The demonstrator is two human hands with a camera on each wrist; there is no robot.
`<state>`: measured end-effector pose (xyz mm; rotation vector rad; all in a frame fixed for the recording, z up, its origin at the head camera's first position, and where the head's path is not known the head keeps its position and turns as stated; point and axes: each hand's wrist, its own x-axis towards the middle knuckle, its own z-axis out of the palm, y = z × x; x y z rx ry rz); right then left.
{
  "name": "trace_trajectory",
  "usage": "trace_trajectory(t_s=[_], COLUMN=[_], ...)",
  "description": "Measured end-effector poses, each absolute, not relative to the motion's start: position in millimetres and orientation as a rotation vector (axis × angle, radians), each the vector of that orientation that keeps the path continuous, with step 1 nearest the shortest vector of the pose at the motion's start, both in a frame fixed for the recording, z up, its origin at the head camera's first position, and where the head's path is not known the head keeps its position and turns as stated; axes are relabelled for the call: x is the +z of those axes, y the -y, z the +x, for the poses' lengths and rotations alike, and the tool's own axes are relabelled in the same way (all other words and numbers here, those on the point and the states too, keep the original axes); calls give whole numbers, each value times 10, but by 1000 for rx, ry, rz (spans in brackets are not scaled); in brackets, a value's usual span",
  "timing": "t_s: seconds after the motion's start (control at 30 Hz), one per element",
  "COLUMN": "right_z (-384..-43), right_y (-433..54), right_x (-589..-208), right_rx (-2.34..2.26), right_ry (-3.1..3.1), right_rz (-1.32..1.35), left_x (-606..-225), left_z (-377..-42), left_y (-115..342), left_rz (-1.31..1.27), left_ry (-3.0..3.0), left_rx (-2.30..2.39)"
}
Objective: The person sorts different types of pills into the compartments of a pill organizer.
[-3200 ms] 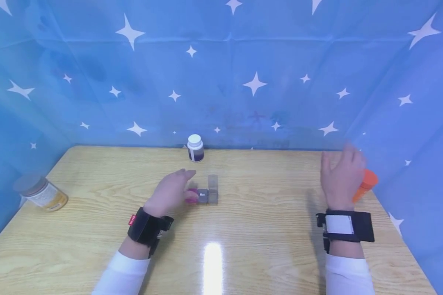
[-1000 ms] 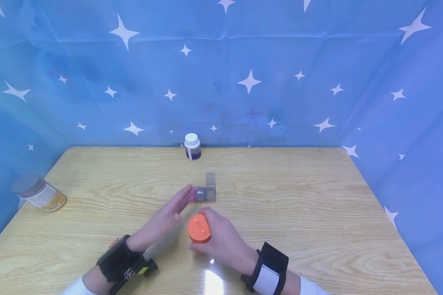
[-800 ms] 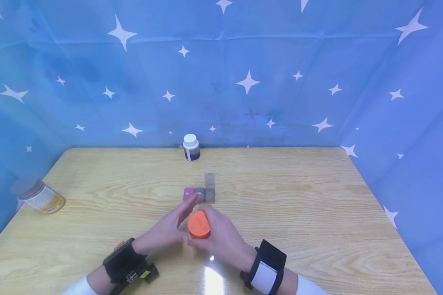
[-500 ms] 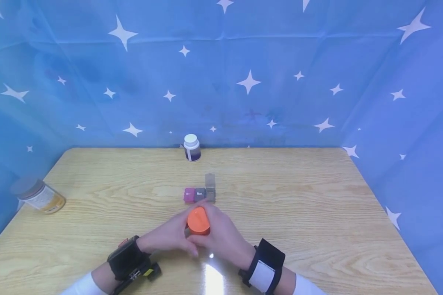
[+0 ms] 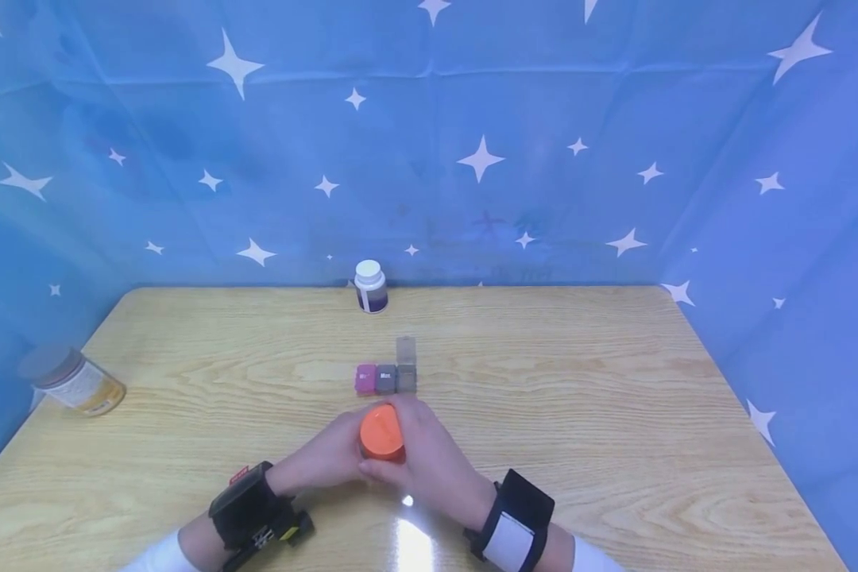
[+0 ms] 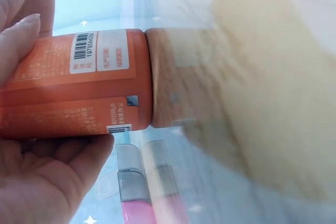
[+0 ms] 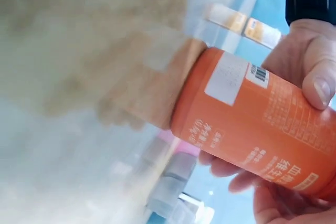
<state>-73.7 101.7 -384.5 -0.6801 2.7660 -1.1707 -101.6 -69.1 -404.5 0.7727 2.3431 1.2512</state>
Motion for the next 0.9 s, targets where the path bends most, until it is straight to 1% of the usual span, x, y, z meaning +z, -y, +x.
trace_trajectory(t_s=[0.13,0.37,0.53,0.63,0.77,0.9], right_z=[-687,-650,-692,-803,-1047,-1275], right_y=[-1032,-1030,-1084,-1167,-1285,-1344], right_x=[-3854,-3898,-3900,-3880,-3858,-3834], right_rx=[-1269,-1584,-1637,-1585,-1480,-1366], right_ry=[-2794,-2733,-2578,-2441,-2158,-1925], right_rz=[-641,-664,-657,-777,-970,-1086], left_x=[-4031,-4030,-4029,-4029,-4036,-4048], left_z=[-1003,-1010,-1012,-1015,-1018,-1017], left_y=[702,714,711,712,717,722], left_rz=[797,808,808,805,802,798], left_ry=[-2359,-2366,-2381,-2380,-2342,-2311], left_rx=[1232,1217,1205,1223,1264,1272])
